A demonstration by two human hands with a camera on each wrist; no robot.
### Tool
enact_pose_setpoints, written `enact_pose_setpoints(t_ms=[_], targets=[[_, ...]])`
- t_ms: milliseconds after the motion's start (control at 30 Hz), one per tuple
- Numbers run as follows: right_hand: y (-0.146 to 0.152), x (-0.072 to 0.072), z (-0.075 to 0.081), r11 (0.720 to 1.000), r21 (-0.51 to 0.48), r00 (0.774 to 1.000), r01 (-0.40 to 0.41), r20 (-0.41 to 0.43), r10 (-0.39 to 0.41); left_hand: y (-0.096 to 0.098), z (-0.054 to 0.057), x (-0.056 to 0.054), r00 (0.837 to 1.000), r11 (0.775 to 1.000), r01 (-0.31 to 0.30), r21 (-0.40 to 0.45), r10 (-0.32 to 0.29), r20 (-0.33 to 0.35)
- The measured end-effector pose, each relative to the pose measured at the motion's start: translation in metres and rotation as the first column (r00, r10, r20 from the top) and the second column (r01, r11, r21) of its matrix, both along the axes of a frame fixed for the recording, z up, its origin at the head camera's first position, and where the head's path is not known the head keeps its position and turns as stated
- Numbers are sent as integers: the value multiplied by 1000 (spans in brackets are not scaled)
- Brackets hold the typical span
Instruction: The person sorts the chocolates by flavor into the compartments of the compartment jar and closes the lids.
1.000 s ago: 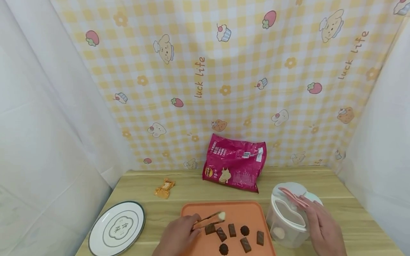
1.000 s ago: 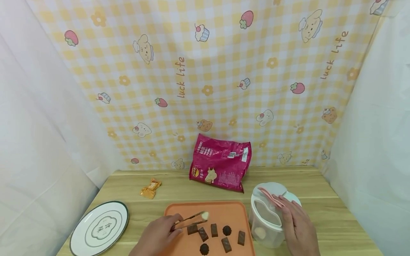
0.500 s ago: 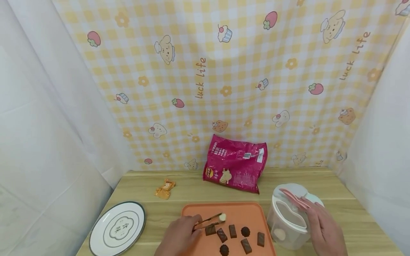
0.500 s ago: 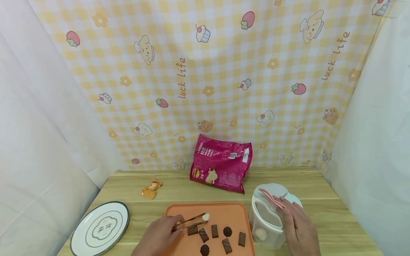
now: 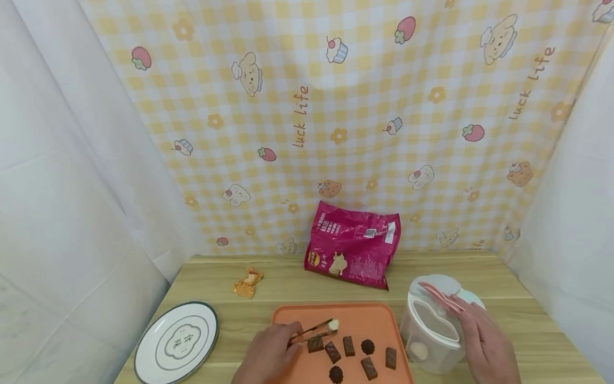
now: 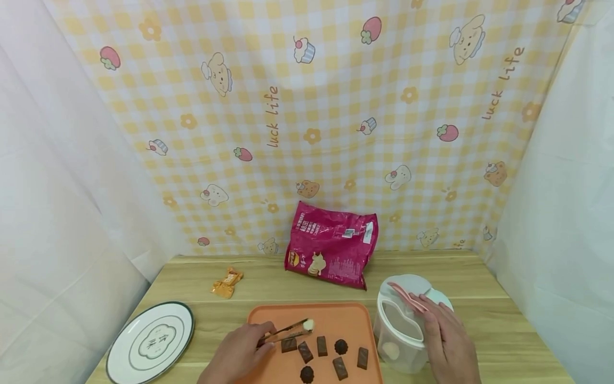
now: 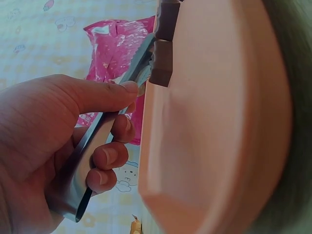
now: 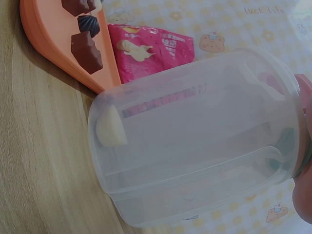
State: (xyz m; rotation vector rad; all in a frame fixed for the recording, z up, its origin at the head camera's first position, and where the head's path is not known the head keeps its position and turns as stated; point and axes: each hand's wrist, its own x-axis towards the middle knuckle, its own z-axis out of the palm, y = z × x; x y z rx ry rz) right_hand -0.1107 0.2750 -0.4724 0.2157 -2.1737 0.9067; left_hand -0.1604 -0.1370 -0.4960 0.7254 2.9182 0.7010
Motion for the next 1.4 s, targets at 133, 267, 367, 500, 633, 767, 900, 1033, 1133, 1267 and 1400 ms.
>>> enact_pose_setpoints(t_ms=[133, 267, 367, 500, 633, 767, 900, 1033, 1133, 1267, 1400], targets=[[0, 0, -1, 1000, -9, 1000, -19, -18, 19, 0, 0, 0, 1000, 1000, 5, -6, -5, -4], [1, 0, 0, 999, -11, 999, -33, -24, 33, -1, -1, 0, 1000, 1000, 3, 2, -3, -6], [1, 0, 0, 1000, -8, 1000, -28, -13, 28, -1, -2, 0, 1000, 1000, -3, 5, 3, -14], [0, 1, 2, 1000, 2, 1000, -23, 6, 23, -1, -2, 1, 999, 1000, -15, 8, 15, -39], [-1, 1, 3, 1000, 13, 1000, -18, 17, 18, 0, 1, 2, 997, 1000, -20, 21, 21, -69], [0, 1, 3, 1000, 7, 1000, -15, 21, 15, 3, 6, 5, 995, 999, -24, 26, 27, -100], [0, 1, 2, 1000, 8, 1000, -14, 20, 14, 9, 17, 10, 989, 999, -25, 42, 31, -145], [0, 0, 1, 1000, 8, 1000, -17, 9, 17, 16, 30, 16, 973, 997, -9, 83, 27, -230], [0, -1, 0, 1000, -3, 1000, -21, -3, 21, 23, 38, 20, 954, 991, 22, 133, 19, -300], [-2, 0, 0, 1000, -7, 1000, -6, -1, 6, 35, 47, 25, 933, 977, 89, 194, -14, -361], [-1, 0, 1, 1000, 5, 1000, 11, 16, -11, 51, 53, 28, 923, 967, 151, 204, -64, -380]])
